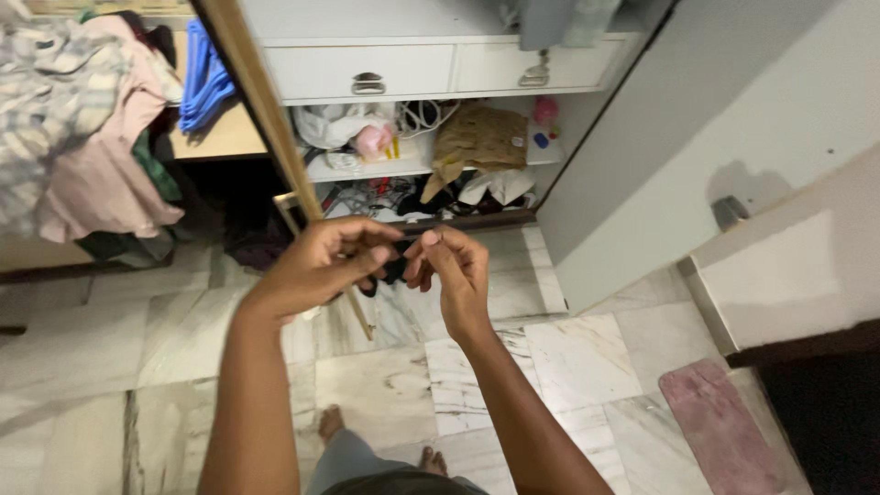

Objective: The person buttons several shirts on a table, places each on a blue hanger, and hangs them one by one in a wardrobe. The shirts include a grey shirt, a plaid shirt, a pink shirt, and a patterned shirt.

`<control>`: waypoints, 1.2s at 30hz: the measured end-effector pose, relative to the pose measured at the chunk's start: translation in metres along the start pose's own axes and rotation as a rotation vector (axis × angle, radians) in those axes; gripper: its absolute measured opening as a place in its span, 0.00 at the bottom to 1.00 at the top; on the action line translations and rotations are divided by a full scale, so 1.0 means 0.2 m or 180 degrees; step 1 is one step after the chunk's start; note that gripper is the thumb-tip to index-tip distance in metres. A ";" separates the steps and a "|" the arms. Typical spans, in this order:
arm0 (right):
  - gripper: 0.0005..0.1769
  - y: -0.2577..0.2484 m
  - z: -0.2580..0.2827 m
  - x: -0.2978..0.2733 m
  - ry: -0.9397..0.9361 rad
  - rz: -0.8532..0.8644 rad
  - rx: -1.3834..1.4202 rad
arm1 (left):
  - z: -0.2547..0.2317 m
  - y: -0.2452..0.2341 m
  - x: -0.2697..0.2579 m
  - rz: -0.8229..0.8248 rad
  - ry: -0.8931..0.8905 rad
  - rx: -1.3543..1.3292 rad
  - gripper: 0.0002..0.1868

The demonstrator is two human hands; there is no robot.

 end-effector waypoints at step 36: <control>0.29 2.27 -1.37 0.79 0.0354 0.1098 -0.1069 | 0.76 -2.25 -0.87 -0.3242 0.0466 0.0086 0.38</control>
Point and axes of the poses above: each hand's wrist, its own x-axis towards the middle knuckle, its own y-axis out of the palm, z = x × y, the point moved 3 cm from there along x, towards the middle knuckle, and after that the axes turned 3 degrees about x, right-handed, at the moved point
